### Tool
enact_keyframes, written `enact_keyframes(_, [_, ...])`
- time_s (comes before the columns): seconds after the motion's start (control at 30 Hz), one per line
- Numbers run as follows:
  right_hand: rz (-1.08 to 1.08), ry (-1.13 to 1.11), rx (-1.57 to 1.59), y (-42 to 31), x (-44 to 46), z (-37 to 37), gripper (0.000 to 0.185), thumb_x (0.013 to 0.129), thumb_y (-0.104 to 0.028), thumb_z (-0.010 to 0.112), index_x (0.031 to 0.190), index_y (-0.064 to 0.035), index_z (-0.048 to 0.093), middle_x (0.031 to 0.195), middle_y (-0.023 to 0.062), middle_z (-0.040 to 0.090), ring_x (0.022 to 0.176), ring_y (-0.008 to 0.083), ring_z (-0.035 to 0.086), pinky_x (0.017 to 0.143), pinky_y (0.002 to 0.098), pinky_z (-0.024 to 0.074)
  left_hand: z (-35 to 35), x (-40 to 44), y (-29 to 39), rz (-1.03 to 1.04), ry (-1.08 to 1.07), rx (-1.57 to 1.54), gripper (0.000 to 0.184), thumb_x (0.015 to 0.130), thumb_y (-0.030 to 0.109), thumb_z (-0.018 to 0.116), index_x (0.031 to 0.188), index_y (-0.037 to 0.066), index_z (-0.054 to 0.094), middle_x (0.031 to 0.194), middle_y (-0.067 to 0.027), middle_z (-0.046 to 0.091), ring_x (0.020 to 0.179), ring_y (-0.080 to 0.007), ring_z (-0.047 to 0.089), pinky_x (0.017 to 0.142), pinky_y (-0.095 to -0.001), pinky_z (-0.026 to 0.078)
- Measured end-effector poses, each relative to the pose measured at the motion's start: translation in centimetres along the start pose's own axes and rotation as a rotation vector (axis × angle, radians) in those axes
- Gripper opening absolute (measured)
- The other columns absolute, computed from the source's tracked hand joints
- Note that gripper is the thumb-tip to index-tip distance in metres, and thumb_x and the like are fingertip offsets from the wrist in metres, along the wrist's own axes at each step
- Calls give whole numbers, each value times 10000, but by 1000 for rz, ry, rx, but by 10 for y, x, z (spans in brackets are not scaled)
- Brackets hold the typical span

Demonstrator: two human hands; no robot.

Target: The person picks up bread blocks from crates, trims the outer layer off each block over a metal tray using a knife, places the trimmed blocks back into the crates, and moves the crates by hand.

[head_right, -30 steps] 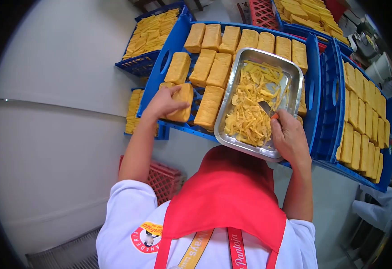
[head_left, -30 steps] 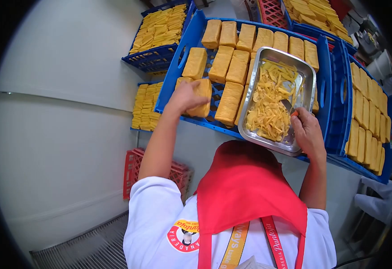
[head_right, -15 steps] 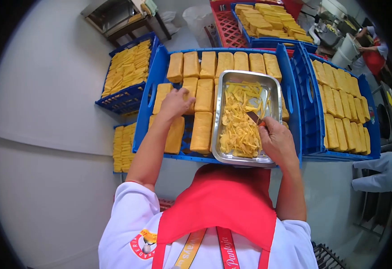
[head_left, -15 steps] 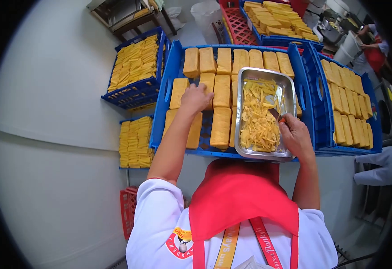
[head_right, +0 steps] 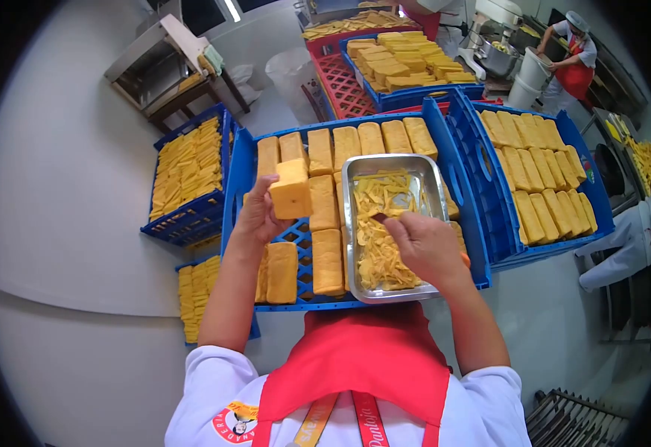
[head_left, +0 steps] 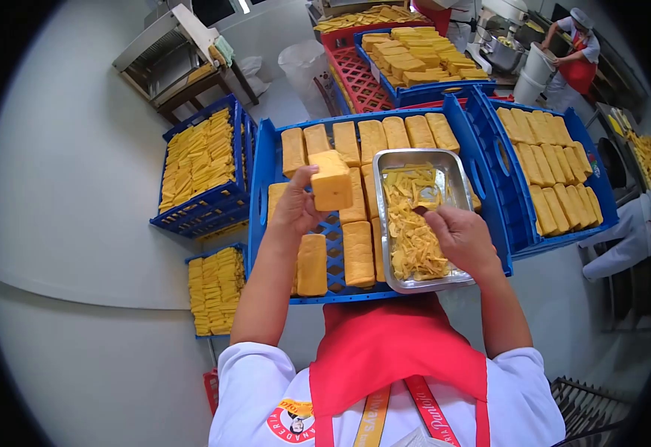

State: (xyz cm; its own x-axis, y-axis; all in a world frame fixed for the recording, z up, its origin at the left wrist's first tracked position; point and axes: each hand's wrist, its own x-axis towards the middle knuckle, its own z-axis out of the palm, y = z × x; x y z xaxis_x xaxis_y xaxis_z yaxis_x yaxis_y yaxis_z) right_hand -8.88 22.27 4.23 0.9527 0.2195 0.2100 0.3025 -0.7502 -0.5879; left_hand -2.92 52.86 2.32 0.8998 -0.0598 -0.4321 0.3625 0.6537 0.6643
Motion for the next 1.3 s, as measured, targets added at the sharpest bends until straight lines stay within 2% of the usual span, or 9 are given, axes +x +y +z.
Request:
enact_keyframes(0.07, [-97,29,-41,-16,9,3,408,1003,-375,568,766,-46,606,691,188,622,668,403,629,597,490,476,-28,30,-14,-187,-298,-143,541,869,328,743,1257,36,504,1022,-124,678,761,-200,724,555,-272,609])
enact_keyframes(0.13, [-225,57,-63,-28,18,4,371,998,-322,594,748,-49,569,670,160,571,646,375,603,589,479,452,18,5,-22,-166,-100,-99,516,876,329,751,1252,58,524,1096,-138,651,827,-184,723,602,-264,634])
enact_keyframes(0.23, [-286,106,-93,-30,30,12,384,1002,-344,587,744,-63,549,662,141,576,630,356,606,576,470,459,9,12,-18,-353,-292,-32,492,887,319,745,1253,68,535,1128,-138,641,905,-194,713,679,-282,639])
enact_keyframes(0.37, [-300,110,-122,-31,36,17,412,1012,-379,551,746,-67,582,678,145,630,631,360,648,576,478,505,37,-7,-32,-213,-124,-28,492,886,335,746,1255,80,545,1152,-131,630,991,-206,693,798,-315,626])
enact_keyframes(0.43, [-294,104,-120,-30,36,20,415,1013,-378,549,742,-66,582,678,147,633,635,362,650,581,483,505,42,-11,-34,-186,-35,-42,387,897,353,741,1114,56,621,922,-72,698,652,-149,702,485,-205,579])
enact_keyframes(0.67, [-254,22,-48,-23,37,21,481,1002,-443,542,729,-58,629,680,165,649,660,375,662,597,496,501,47,-3,-45,-125,-47,-63,386,907,320,731,1164,70,589,989,-92,699,779,-182,726,616,-245,629])
enact_keyframes(0.73, [-254,27,-68,-21,36,18,515,985,-480,556,703,-58,639,662,167,643,644,371,660,585,488,497,47,1,-47,-162,-91,34,447,914,348,704,1246,88,556,1120,-76,652,957,-173,698,770,-334,626])
enact_keyframes(1.0, [-143,19,163,-3,30,7,604,920,-544,643,571,-52,619,543,151,582,522,335,615,521,449,464,77,-1,-48,-82,-137,186,427,936,344,658,1242,64,556,1106,-86,678,935,-173,721,738,-341,642])
enact_keyframes(1.3, [-200,339,-93,9,22,2,500,947,-432,659,641,-45,576,583,138,538,517,316,568,489,434,411,94,7,-64,-122,-141,100,534,887,356,743,1290,89,518,1121,-129,641,875,-190,714,645,-287,641])
